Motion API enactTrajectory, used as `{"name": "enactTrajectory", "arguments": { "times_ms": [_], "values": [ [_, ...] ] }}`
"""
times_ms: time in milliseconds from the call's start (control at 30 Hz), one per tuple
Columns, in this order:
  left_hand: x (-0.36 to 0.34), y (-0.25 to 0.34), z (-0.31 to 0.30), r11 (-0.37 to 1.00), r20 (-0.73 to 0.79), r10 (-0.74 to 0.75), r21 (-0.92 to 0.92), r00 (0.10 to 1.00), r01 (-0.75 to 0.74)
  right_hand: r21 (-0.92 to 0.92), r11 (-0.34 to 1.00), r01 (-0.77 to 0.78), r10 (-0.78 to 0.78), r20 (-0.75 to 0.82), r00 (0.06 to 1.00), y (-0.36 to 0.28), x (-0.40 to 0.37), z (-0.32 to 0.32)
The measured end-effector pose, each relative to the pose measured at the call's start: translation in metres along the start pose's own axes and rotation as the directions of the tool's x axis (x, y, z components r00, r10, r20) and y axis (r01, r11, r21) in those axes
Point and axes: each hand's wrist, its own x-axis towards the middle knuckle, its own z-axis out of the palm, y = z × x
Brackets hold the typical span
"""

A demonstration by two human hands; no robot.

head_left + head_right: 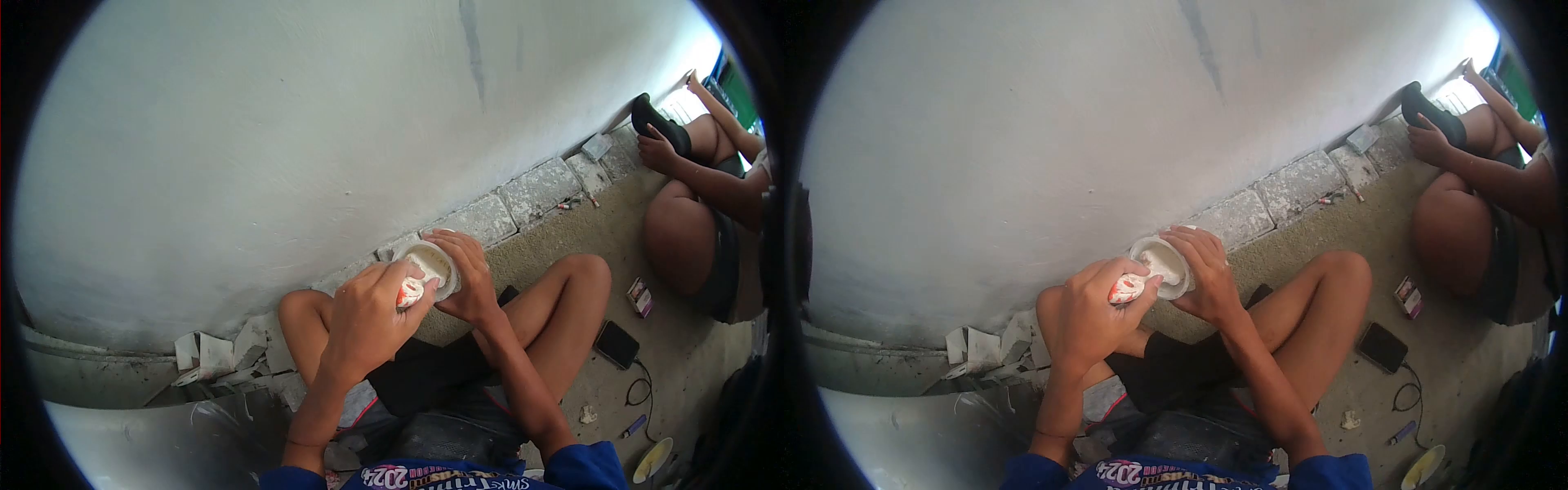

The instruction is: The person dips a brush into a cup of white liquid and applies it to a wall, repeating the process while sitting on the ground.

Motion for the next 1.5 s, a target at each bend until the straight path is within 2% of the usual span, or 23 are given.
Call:
{"name": "enactTrajectory", "arguments": {
  "times_ms": [200,400,900,967,1000,1067,1100,1200,1233,1300,1367,1500],
  "values": [
    [-0.003,0.001,0.004,0.999,0.026,0.008,-0.034,1.000,-0.007,0.006,1.000,0.000,0.000,-0.025,1.000,0.003,-0.005,-0.003],
    [-0.004,0.003,0.008,0.999,0.050,-0.045,0.014,0.998,0.044,0.029,1.000,0.001,-0.001,-0.017,1.000,0.002,-0.007,0.000],
    [-0.009,-0.007,0.008,0.993,0.036,-0.064,-0.095,0.997,0.067,-0.004,1.000,0.031,-0.031,-0.005,1.000,0.005,-0.010,0.001],
    [-0.011,-0.009,0.008,0.991,0.052,-0.116,-0.061,0.992,0.119,0.016,1.000,-0.014,0.013,0.030,0.999,0.009,-0.015,0.004],
    [-0.010,-0.009,0.008,0.988,0.047,-0.138,-0.059,0.989,0.140,0.028,0.999,0.017,-0.018,0.035,0.999,0.012,-0.018,0.006],
    [-0.013,-0.008,0.005,0.979,0.055,-0.181,-0.085,0.982,0.185,-0.031,0.998,-0.052,0.055,0.094,0.994,0.016,-0.027,0.012],
    [-0.014,-0.012,0.005,0.974,0.061,-0.202,-0.096,0.977,0.207,0.033,0.996,-0.079,0.075,0.106,0.992,0.020,-0.029,0.016],
    [-0.012,-0.023,0.005,0.969,0.102,-0.167,-0.164,0.981,0.183,0.054,0.998,-0.027,0.025,0.052,0.998,0.023,-0.026,0.016],
    [-0.011,-0.022,0.013,0.970,0.104,-0.114,-0.204,0.988,0.134,0.033,0.999,-0.039,0.037,0.061,0.997,0.019,-0.025,0.012],
    [-0.015,-0.020,0.022,0.969,-0.008,-0.155,-0.194,0.988,0.151,-0.004,0.999,-0.039,0.039,0.073,0.997,0.018,-0.029,0.008],
    [-0.011,-0.025,0.030,0.974,0.015,-0.127,-0.187,0.992,0.128,0.035,0.996,-0.087,0.084,0.082,0.993,0.023,-0.033,0.013],
    [-0.013,-0.039,0.040,0.969,0.036,-0.101,-0.224,0.994,0.106,-0.015,0.992,-0.128,0.129,0.123,0.984,0.030,-0.036,0.017]
  ]
}}
